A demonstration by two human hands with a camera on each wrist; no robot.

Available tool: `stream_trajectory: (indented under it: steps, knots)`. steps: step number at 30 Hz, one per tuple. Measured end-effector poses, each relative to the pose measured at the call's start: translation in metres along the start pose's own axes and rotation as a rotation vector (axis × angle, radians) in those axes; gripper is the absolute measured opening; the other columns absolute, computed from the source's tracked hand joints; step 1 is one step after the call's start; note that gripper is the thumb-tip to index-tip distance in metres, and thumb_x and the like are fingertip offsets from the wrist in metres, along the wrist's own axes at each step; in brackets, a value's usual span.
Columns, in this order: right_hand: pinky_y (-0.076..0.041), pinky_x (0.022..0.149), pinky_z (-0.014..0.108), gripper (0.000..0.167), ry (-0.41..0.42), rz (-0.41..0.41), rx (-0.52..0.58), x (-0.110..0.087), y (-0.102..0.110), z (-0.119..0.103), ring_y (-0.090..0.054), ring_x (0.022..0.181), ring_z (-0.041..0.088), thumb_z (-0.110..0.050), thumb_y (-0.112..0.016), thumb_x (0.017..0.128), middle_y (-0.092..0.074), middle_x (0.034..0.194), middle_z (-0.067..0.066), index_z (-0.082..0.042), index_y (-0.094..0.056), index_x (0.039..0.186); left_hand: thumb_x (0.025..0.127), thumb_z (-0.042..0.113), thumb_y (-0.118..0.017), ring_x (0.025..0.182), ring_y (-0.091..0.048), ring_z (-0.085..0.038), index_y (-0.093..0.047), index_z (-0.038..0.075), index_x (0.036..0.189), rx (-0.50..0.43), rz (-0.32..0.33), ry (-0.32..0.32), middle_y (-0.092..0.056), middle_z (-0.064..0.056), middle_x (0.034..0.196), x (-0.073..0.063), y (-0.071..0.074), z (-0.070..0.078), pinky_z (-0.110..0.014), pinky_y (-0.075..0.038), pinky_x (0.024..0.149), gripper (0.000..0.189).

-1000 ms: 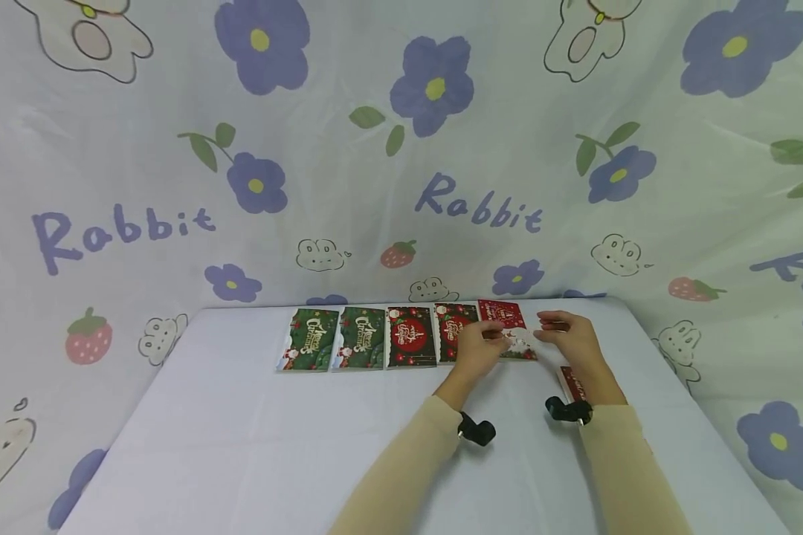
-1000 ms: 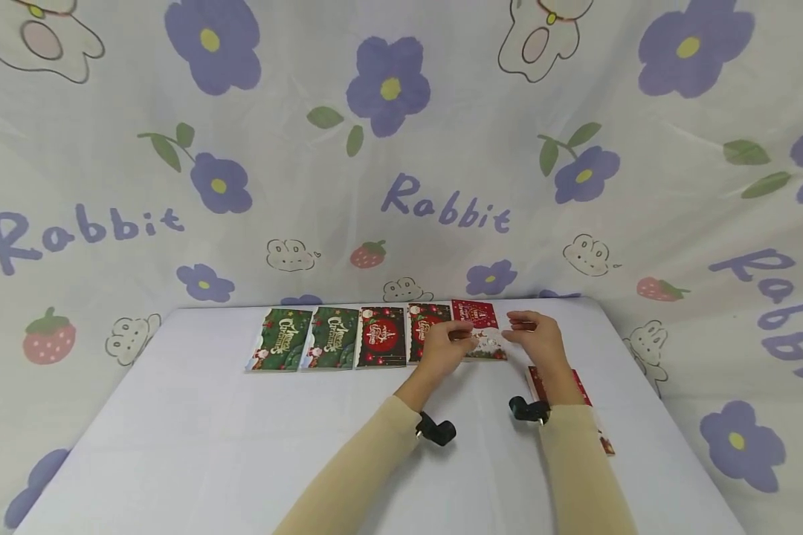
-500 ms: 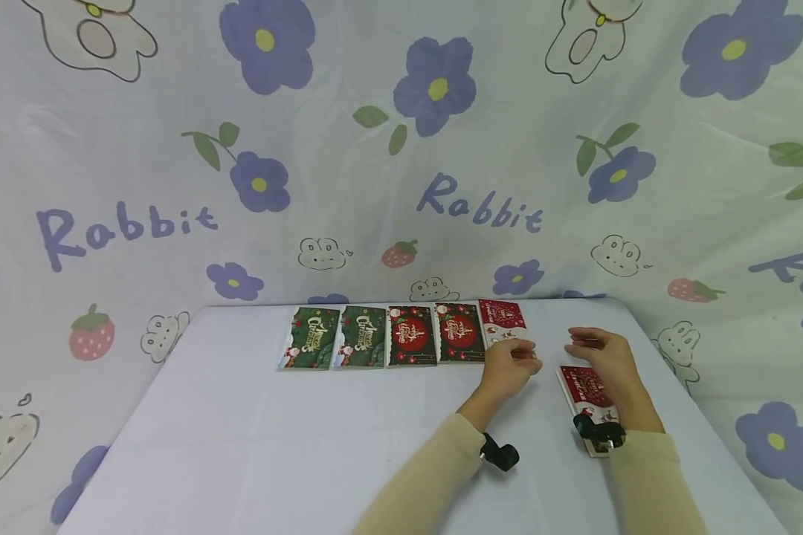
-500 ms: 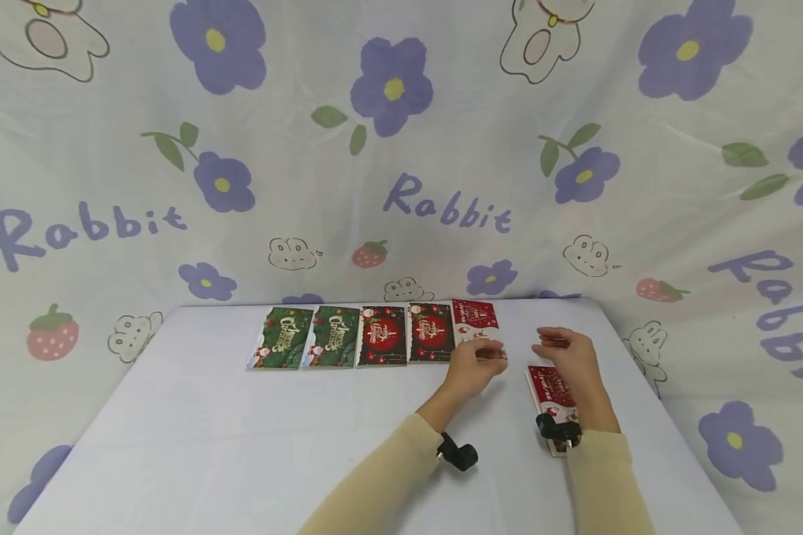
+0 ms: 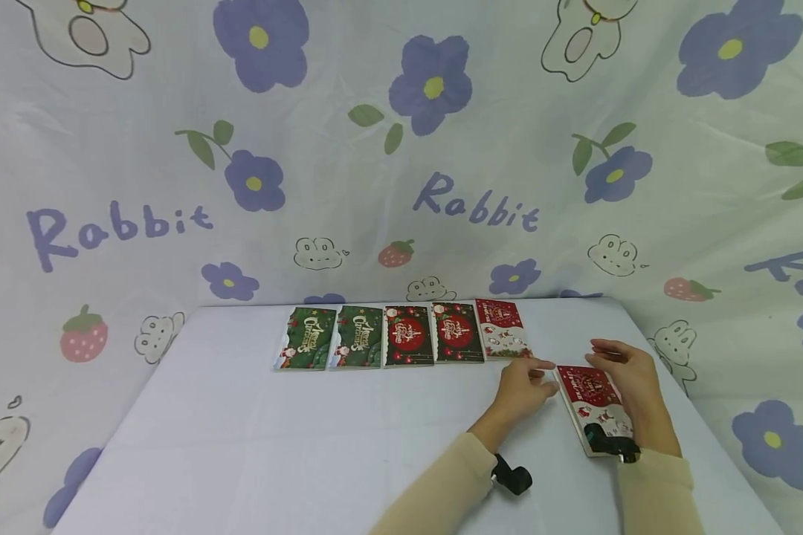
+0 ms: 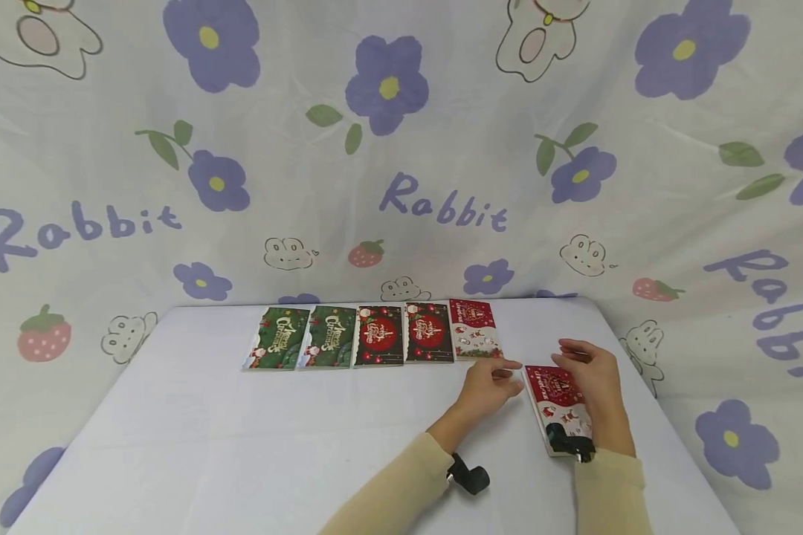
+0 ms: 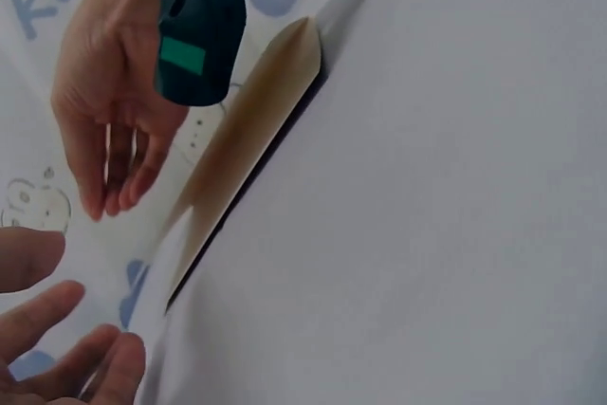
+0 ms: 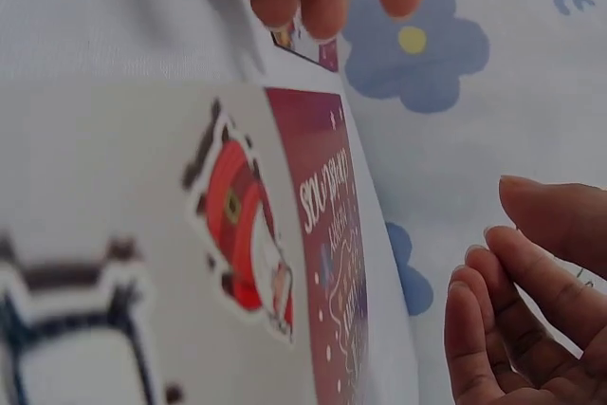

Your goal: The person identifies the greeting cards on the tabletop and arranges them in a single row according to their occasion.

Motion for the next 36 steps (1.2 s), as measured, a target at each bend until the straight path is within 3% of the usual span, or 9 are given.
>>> stream_trajectory:
  steps: [4, 8, 12, 19, 24, 32, 36]
  knots:
    - [-0.044, 0.11, 0.049, 0.051, -0.022, 0.027, 0.031, 0.0, 0.004, 0.006, -0.053, 0.12, 0.024, -0.018, -0.068, 0.104, -0.056, 0.144, 0.021, -0.001, -0.054, 0.15, 0.093, 0.011, -0.08, 0.111, -0.066, -0.014, -0.079, 0.011, 0.121, 0.001, -0.019, 0.019, -0.069, -0.004, 0.12, -0.004, -0.007, -0.001, -0.022, -0.053, 0.092, 0.029]
    - [-0.04, 0.113, 0.058, 0.052, -0.05, 0.036, 0.026, 0.001, 0.007, 0.011, -0.05, 0.13, 0.038, -0.016, -0.068, 0.103, -0.053, 0.145, 0.026, 0.003, -0.053, 0.149, 0.093, 0.014, -0.08, 0.115, -0.065, -0.016, -0.077, 0.011, 0.124, 0.009, -0.027, 0.033, -0.067, -0.001, 0.125, -0.006, -0.011, -0.002, -0.024, -0.052, 0.096, 0.031]
    - [-0.036, 0.114, 0.064, 0.05, -0.084, 0.037, -0.033, 0.0, 0.009, 0.015, -0.045, 0.137, 0.048, -0.012, -0.068, 0.102, -0.052, 0.145, 0.031, 0.008, -0.054, 0.146, 0.094, 0.018, -0.08, 0.12, -0.064, -0.016, -0.077, 0.011, 0.126, 0.033, -0.044, 0.041, -0.066, -0.002, 0.134, -0.007, -0.014, -0.003, -0.025, -0.051, 0.1, 0.033]
    - [-0.034, 0.113, 0.068, 0.048, -0.113, 0.01, -0.159, 0.002, 0.012, 0.018, -0.04, 0.139, 0.055, -0.013, -0.069, 0.101, -0.045, 0.149, 0.037, 0.012, -0.055, 0.14, 0.095, 0.02, -0.079, 0.127, -0.062, -0.019, -0.076, 0.009, 0.128, 0.092, -0.084, 0.034, -0.062, -0.004, 0.145, -0.006, -0.017, -0.002, -0.028, -0.05, 0.103, 0.035]
    - [-0.036, 0.113, 0.066, 0.046, -0.11, 0.01, -0.184, 0.005, 0.01, 0.019, -0.039, 0.139, 0.056, -0.01, -0.069, 0.1, -0.043, 0.151, 0.039, 0.012, -0.057, 0.139, 0.095, 0.022, -0.079, 0.127, -0.061, -0.017, -0.075, 0.008, 0.129, 0.123, -0.101, 0.032, -0.062, -0.002, 0.145, -0.004, -0.017, -0.002, -0.028, -0.05, 0.103, 0.037]
    - [-0.05, 0.1, 0.058, 0.04, -0.08, 0.058, -0.15, 0.006, 0.006, 0.023, -0.055, 0.124, 0.051, -0.003, -0.072, 0.097, -0.06, 0.131, 0.035, 0.012, -0.061, 0.132, 0.094, 0.023, -0.08, 0.127, -0.06, -0.015, -0.075, 0.007, 0.128, 0.131, -0.104, 0.042, -0.064, 0.001, 0.142, -0.003, -0.018, -0.003, -0.029, -0.05, 0.104, 0.038]
    - [-0.051, 0.099, 0.057, 0.039, -0.086, 0.063, -0.146, 0.006, 0.005, 0.024, -0.054, 0.125, 0.05, -0.003, -0.071, 0.098, -0.059, 0.133, 0.034, 0.011, -0.061, 0.133, 0.094, 0.023, -0.081, 0.127, -0.06, -0.015, -0.076, 0.007, 0.128, 0.127, -0.103, 0.054, -0.065, 0.003, 0.14, -0.003, -0.018, -0.003, -0.03, -0.05, 0.104, 0.038]
Point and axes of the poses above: each hand's wrist, its own x-axis towards the middle knuckle, its own y-axis out of the back of the hand, z = x × y, the point moved 2 cm from there along x, towards the middle knuckle
